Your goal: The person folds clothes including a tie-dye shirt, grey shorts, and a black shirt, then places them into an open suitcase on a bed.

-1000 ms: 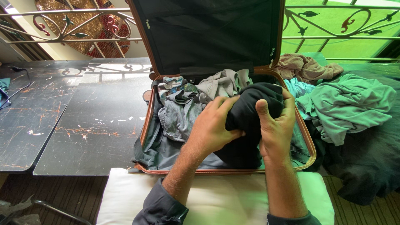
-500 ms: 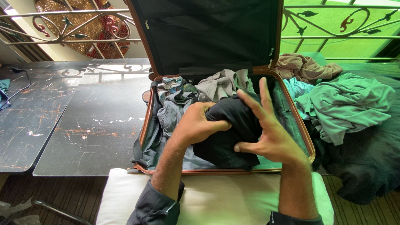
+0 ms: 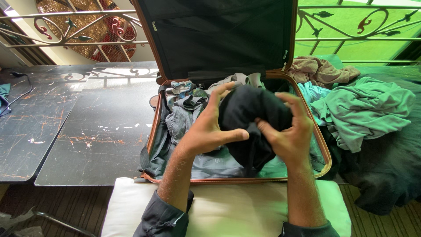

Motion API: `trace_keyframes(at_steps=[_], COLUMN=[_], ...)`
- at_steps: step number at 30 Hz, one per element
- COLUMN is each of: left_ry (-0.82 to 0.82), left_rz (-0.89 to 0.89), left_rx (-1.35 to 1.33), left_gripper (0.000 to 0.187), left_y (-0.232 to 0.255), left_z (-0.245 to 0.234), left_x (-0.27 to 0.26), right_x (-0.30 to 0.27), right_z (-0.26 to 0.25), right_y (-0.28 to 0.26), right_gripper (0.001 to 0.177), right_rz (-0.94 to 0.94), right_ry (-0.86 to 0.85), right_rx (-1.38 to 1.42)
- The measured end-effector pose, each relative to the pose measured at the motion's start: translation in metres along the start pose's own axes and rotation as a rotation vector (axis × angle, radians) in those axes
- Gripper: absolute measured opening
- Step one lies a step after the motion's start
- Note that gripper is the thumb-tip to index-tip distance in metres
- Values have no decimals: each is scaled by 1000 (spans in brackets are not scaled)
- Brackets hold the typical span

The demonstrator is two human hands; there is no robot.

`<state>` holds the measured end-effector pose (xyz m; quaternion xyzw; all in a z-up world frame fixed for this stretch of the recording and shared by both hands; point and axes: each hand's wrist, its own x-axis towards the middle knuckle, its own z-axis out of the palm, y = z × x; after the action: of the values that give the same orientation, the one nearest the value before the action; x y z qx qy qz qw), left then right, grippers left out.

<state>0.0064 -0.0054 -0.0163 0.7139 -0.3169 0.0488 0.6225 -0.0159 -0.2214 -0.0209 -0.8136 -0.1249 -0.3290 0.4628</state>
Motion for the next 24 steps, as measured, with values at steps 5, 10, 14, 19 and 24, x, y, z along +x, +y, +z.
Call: trace_keyframes(at_steps=[5, 10, 14, 19, 24], left_ry=[125, -117, -297, -165, 216], left_rz=[45, -711, -840, -601, -340], left_rx=[399, 808, 142, -587, -721], left_gripper=[99, 69, 89, 80, 76], left_y=[13, 15, -10, -35, -34], left_z=[15, 22, 26, 56, 57], left_x=[-1, -1, 0, 4, 9], right_x=[-3, -8, -11, -9, -5], right_z=[2, 6, 10, 19, 22], right_y=[11, 18, 20, 20, 30], right_gripper=[50, 47, 42, 33, 20], right_rz=[-99, -93, -78, 69, 575], right_ry=[190, 331, 424, 337, 135], right_rx=[-87, -186, -238, -34, 719])
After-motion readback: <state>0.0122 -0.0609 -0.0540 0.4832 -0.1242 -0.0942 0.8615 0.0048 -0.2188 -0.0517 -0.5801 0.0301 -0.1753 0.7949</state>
